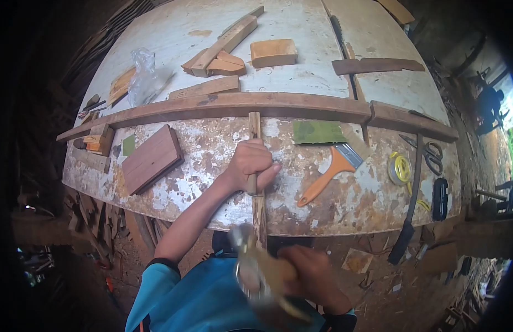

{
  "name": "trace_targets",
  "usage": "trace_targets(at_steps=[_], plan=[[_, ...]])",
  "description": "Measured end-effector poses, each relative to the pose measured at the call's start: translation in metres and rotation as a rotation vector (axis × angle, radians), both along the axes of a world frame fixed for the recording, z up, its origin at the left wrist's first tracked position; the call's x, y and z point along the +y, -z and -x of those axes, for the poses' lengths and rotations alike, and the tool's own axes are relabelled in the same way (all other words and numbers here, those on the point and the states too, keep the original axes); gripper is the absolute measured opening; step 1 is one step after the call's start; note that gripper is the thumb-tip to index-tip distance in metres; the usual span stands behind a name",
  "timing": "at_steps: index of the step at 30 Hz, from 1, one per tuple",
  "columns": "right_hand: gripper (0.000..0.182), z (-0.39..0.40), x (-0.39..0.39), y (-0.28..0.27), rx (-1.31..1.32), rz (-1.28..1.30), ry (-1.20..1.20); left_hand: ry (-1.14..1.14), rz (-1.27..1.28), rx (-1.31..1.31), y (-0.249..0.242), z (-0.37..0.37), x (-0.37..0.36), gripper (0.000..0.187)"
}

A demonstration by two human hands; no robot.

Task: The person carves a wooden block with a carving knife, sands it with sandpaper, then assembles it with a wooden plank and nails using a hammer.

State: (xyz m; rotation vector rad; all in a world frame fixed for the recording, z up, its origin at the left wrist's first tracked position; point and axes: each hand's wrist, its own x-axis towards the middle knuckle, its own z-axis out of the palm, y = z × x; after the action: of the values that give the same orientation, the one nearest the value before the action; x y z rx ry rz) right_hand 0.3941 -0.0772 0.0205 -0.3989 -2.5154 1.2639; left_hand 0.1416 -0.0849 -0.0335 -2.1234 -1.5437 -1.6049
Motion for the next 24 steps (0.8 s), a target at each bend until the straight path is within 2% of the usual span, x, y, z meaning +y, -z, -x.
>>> trace_targets(at_steps=[2, 4, 6, 8, 10, 12, 13, 15, 18, 20, 23, 24], plan=[[0.03, 0.005, 0.0, -0.007, -0.006, 0.002, -0.042, 0.006, 0.02, -0.007, 0.0, 0.002, 0.0, 0.037], [0.029, 0.018, 0.011, 0.013, -0.089, 0.127, 0.023, -0.011, 0.016, 0.008, 0.0, 0.001, 0.001, 0.037], [0.031, 0.021, 0.007, -0.003, -0.029, 0.284, 0.101, -0.008, 0.016, 0.005, 0.0, 0.002, 0.001, 0.036], [0.032, 0.011, 0.005, -0.001, -0.101, 0.298, 0.042, -0.021, 0.008, -0.02, 0.001, 0.005, 0.005, 0.036], [0.036, 0.001, 0.001, -0.004, -0.078, 0.064, -0.058, -0.031, 0.005, 0.005, 0.0, 0.004, 0.006, 0.036], [0.04, 0.003, 0.007, 0.002, -0.05, 0.033, -0.082, -0.026, 0.014, 0.004, -0.002, 0.003, 0.007, 0.035], [0.04, 0.009, 0.013, 0.006, -0.111, 0.23, -0.031, -0.031, 0.017, 0.022, -0.002, 0.003, 0.007, 0.035], [0.035, 0.018, 0.004, 0.029, 0.137, -0.134, 0.26, -0.039, 0.019, 0.04, 0.0, 0.005, 0.009, 0.036], [0.032, 0.016, 0.008, 0.004, -0.124, 0.253, 0.136, -0.048, -0.003, 0.025, -0.001, 0.008, 0.017, 0.036], [0.028, 0.011, 0.005, -0.01, -0.037, 0.14, 0.06, -0.031, 0.014, -0.005, 0.001, 0.01, 0.016, 0.036], [0.029, 0.024, 0.014, 0.005, -0.138, 0.246, 0.107, -0.024, 0.011, -0.012, 0.003, 0.011, 0.016, 0.036], [0.028, 0.023, 0.013, 0.022, -0.048, 0.073, 0.126, -0.023, 0.003, 0.014, 0.003, 0.013, 0.018, 0.036]])
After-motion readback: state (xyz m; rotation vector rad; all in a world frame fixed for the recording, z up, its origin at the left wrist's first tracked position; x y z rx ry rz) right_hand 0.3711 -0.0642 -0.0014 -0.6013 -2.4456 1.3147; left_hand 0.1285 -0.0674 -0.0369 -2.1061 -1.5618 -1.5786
